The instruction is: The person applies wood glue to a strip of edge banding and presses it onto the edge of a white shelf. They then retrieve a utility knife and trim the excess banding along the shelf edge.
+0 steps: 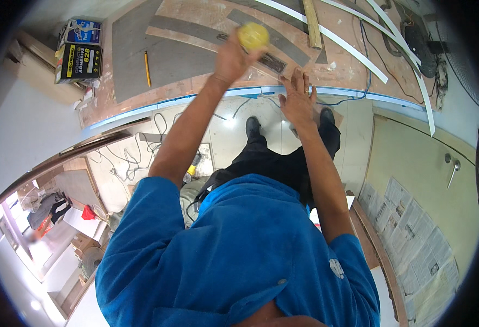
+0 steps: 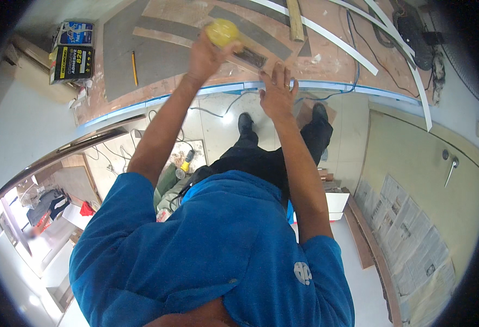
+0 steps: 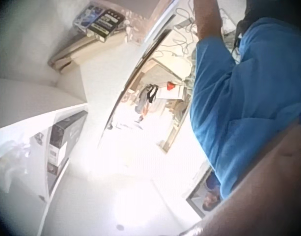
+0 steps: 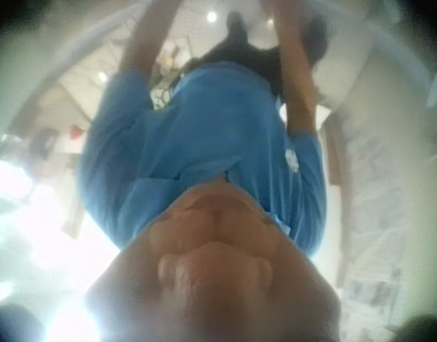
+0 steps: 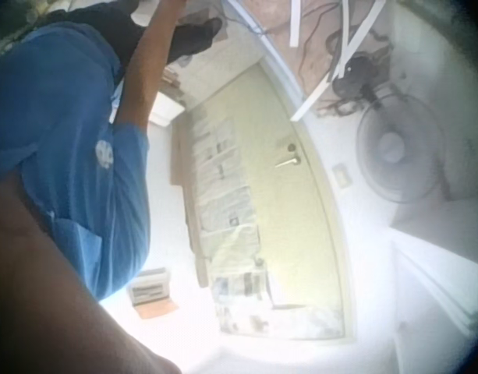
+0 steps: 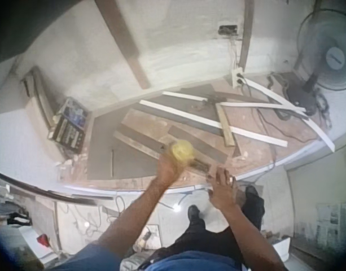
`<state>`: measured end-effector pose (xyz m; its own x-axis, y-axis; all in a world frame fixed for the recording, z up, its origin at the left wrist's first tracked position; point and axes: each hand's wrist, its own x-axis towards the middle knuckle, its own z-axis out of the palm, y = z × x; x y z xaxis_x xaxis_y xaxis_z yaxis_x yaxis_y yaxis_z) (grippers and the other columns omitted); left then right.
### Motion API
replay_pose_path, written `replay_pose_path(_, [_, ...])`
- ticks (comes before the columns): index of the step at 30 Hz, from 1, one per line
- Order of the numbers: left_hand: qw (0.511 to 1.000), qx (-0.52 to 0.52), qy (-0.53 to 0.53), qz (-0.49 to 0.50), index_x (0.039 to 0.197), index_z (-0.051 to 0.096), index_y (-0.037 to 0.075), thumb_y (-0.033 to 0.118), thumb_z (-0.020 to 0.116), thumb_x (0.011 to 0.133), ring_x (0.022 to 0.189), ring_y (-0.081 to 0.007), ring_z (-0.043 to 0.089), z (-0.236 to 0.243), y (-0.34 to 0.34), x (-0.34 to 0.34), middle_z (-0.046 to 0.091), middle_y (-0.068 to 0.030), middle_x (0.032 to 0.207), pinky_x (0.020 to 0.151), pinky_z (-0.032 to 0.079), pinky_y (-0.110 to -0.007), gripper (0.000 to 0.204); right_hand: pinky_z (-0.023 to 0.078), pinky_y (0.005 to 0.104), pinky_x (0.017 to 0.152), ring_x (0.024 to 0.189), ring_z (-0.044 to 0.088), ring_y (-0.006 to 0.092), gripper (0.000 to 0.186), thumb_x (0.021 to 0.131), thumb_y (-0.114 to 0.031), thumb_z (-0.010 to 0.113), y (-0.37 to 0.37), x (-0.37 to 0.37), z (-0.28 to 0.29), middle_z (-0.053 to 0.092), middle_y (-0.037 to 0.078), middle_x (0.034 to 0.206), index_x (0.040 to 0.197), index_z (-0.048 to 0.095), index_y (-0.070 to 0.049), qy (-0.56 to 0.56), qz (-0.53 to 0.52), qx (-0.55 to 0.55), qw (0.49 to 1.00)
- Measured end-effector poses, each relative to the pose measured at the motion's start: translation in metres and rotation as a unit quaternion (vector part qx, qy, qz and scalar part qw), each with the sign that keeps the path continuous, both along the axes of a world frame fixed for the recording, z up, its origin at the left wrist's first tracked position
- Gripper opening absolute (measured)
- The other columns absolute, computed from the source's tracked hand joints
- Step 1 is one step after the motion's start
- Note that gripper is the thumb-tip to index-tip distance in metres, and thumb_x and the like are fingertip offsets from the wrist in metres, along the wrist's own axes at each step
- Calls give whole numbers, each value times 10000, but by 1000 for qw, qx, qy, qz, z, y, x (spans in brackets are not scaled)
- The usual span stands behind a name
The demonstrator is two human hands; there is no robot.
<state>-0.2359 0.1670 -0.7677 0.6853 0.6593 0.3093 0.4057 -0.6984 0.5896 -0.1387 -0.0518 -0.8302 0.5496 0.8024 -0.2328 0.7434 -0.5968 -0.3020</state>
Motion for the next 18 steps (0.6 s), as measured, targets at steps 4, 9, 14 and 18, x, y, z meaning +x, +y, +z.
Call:
replay_pose_path(4, [988,-82,-132,26,1344,496,-23,495,849,840,964,-428,747,-16,74,-27,734,-268,1056,811,612,-455,804,149,638,1243,1598,171,383,632,923,-282,728,-2,2,-6,188,140,1736,1516,510,-307,-4,4,26,1000])
replay_pose_path(9, [995,-2,-96,-12,1306,505,-32,468,817,883,930,-388,764,-23,21,-2,741,-246,1027,773,621,-431,725,141,635,1247,1599,166,389,642,922,-287,730,0,1,-5,180,143,1738,1522,502,-306,-9,5,10,1000])
replay_pose_path(14, [995,34,-91,27,1341,502,-25,443,842,857,925,-415,757,-35,56,-12,740,-249,1032,782,616,-440,755,146,637,1244,1596,171,397,644,920,-287,733,-2,4,-5,172,150,1740,1521,503,-303,-4,11,15,1000])
replay_pose_path(18, [989,-15,-138,55,1366,503,-21,426,858,844,887,-413,757,-7,77,-26,742,-242,1022,756,617,-446,773,142,642,1255,1610,133,367,697,937,-269,732,0,3,-4,107,100,1758,1564,438,-351,8,-4,-17,1000])
